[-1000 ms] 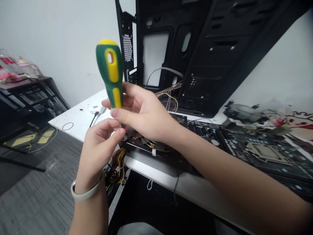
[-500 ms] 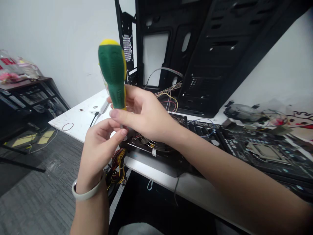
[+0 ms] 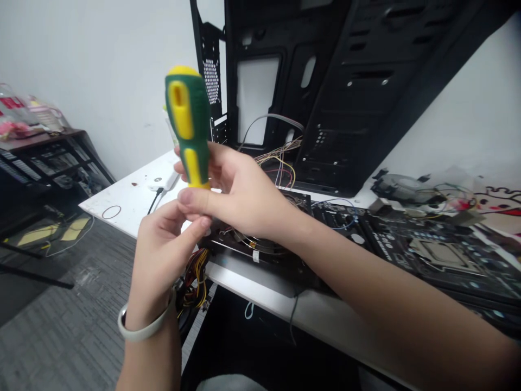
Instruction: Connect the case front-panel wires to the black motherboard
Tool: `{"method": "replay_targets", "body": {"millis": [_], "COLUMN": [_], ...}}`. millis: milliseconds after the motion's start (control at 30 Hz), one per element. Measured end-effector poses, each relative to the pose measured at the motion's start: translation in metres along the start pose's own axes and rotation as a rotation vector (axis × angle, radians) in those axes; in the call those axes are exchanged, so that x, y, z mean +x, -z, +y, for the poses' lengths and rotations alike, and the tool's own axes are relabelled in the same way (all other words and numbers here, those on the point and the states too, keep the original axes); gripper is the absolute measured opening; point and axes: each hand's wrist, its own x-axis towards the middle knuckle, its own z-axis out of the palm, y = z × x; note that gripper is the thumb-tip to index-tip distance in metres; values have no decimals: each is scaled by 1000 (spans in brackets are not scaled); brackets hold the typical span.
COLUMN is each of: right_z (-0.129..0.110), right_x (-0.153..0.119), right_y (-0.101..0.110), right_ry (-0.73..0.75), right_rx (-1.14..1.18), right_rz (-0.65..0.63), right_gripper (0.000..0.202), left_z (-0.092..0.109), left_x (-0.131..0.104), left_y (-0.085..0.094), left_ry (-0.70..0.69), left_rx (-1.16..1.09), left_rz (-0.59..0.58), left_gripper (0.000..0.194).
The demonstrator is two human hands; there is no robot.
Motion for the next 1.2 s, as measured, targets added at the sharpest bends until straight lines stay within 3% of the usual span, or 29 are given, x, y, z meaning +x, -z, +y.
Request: {"method": "replay_targets", "body": {"millis": [133,233,367,500,600,800,967,1033,1200], "right_z": [-6,-2,5,2,-4,-3,1,-1,-5], "right_x": [-2,0,2,0,-1,0,0,-1,-2], "right_y": [0,0,-1,-2,-2,-2,-2,-2,-1], "right_ry": [-64,-39,10,79,29,-8,77,93,-41], "right_rx": [-113,-28,110,7,-88,-35,74,22,-125], "right_rz": [42,4,-27,-10,-5,-13,-34,-20,60], "right_gripper": [33,42,52,34,26,22,24,23,22], "left_z": [1,3,2,0,1,3,2,3,4], "left_x": [-1,-1,-1,-1,-1,-4,-3,-2,0], "left_y": [-2,3,5,0,-1,6,3,-1,-7], "left_ry": [-19,-21,5,-8,-27,-44,-35,-35,-44], "left_rx": [43,53,27,-31,-23,25,66,82,51], "left_rz": [5,-64,-31,30,26,-42,52,82,46], "left_gripper": [11,16,10,13,15,14,12,13,10]}}
